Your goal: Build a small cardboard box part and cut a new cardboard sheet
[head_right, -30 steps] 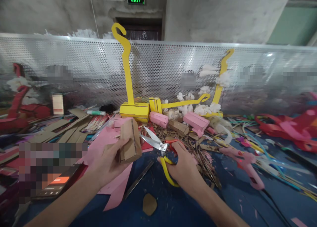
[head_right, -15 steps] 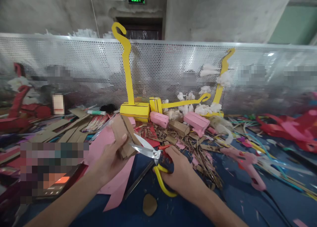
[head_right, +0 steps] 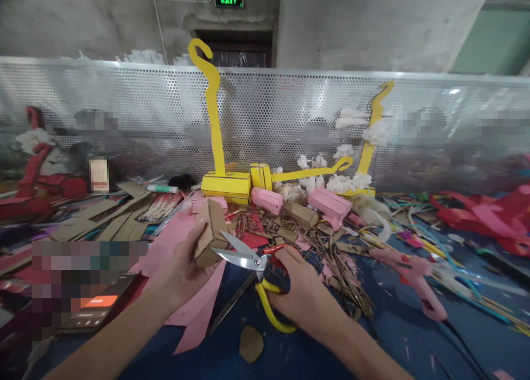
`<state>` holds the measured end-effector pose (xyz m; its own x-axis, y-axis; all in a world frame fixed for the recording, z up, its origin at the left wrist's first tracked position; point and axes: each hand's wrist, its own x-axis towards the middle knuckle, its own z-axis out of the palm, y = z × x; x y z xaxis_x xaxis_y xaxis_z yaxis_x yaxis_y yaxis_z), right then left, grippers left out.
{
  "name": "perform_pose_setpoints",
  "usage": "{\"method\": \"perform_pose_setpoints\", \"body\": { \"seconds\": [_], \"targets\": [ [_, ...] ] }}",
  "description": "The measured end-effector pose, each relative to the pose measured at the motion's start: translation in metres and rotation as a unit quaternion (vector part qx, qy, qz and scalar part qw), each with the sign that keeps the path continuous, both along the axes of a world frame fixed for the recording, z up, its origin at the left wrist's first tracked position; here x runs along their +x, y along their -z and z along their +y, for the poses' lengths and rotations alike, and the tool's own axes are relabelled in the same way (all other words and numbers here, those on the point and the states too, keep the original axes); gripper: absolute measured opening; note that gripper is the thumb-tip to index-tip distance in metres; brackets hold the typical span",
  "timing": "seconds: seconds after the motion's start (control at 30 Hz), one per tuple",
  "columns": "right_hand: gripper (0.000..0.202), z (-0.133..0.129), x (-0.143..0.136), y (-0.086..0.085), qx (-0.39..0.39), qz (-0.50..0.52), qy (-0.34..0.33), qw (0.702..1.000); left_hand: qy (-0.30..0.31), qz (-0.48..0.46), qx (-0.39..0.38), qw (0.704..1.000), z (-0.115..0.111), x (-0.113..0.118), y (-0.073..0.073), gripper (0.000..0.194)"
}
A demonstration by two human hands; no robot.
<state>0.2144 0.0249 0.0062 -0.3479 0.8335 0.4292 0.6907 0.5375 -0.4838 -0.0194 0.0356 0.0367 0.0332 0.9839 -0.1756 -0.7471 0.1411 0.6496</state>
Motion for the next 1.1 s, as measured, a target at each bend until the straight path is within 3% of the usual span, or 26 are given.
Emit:
{"method": "perform_pose_setpoints", "body": {
  "seconds": [0.27,0.47,0.63,0.87,1.1],
  "targets": [
    [0.026,-0.003,0.001,-0.006,0.008,-0.02,0.011,1.0,0.006,0.01,-0.015,1.0,-0.002,0.001,-0.001,0.019],
    [0.026,0.003,0.01,-0.007,0.08,-0.077,0.032,0.993,0.041,0.044,0.01,0.998,-0.003,-0.002,0.003,0.024],
    [0.034,0.007,0.017,-0.007,0.121,-0.092,0.04,0.988,0.065,0.018,0.014,0.998,-0.001,-0.004,0.002,0.009],
    [0.031,0.01,0.022,-0.007,0.181,-0.133,0.041,0.974,0.067,0.054,0.01,0.996,-0.005,-0.001,-0.001,0.014],
    [0.027,0.007,0.02,-0.007,0.185,-0.145,0.031,0.971,0.102,0.05,0.041,0.993,-0.009,0.001,0.0,0.021]
  ]
}}
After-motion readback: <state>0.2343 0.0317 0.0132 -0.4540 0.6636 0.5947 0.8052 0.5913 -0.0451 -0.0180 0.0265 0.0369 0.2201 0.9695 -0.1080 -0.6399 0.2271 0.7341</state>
